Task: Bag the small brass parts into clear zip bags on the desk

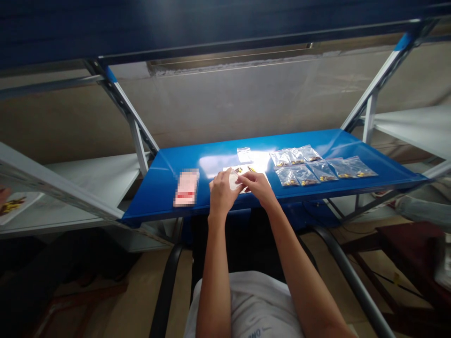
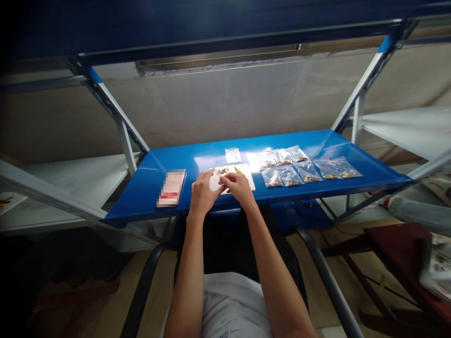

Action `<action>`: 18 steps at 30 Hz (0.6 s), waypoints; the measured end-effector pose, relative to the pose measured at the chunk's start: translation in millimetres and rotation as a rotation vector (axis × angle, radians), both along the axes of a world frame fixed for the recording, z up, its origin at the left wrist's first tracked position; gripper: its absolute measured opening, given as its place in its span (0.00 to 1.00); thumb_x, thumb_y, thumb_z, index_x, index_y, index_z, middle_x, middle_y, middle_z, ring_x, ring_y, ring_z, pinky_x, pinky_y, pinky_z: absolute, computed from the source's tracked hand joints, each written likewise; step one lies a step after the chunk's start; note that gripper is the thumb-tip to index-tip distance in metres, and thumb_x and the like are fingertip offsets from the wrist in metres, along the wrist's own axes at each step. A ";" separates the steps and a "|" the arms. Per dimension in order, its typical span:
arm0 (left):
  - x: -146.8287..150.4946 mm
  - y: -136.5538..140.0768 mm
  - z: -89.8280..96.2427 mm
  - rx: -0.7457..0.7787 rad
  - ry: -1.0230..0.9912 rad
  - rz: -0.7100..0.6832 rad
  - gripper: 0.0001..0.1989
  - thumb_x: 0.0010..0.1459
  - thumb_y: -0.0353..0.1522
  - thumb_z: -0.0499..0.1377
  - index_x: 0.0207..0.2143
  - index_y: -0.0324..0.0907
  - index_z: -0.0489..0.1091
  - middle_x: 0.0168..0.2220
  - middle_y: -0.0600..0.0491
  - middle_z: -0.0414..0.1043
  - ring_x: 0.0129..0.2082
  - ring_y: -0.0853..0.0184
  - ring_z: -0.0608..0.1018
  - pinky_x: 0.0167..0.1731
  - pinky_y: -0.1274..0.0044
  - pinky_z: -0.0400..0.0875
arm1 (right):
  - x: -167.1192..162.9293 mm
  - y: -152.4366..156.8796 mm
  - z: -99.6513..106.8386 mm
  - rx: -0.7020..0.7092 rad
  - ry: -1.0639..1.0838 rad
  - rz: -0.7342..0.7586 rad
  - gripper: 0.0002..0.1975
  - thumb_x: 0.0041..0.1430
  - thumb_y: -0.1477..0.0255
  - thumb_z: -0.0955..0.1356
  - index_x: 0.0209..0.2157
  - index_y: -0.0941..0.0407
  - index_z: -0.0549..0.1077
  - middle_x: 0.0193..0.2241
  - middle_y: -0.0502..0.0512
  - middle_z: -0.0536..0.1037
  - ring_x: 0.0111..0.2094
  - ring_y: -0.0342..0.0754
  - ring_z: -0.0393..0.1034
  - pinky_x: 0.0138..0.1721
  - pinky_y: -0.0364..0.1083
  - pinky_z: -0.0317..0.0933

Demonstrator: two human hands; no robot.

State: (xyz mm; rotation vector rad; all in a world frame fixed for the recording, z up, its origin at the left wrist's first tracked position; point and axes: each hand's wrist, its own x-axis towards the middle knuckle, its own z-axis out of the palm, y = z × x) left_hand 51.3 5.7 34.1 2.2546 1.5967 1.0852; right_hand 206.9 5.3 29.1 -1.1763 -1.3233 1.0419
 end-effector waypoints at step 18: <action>-4.9 4.0 -11.4 0.008 0.025 0.039 0.31 0.60 0.41 0.71 0.62 0.43 0.70 0.56 0.41 0.72 0.56 0.50 0.77 0.55 0.62 0.72 | 58.5 32.8 2.6 0.130 -0.526 -0.311 0.09 0.61 0.67 0.70 0.35 0.56 0.82 0.31 0.58 0.84 0.33 0.54 0.80 0.36 0.49 0.68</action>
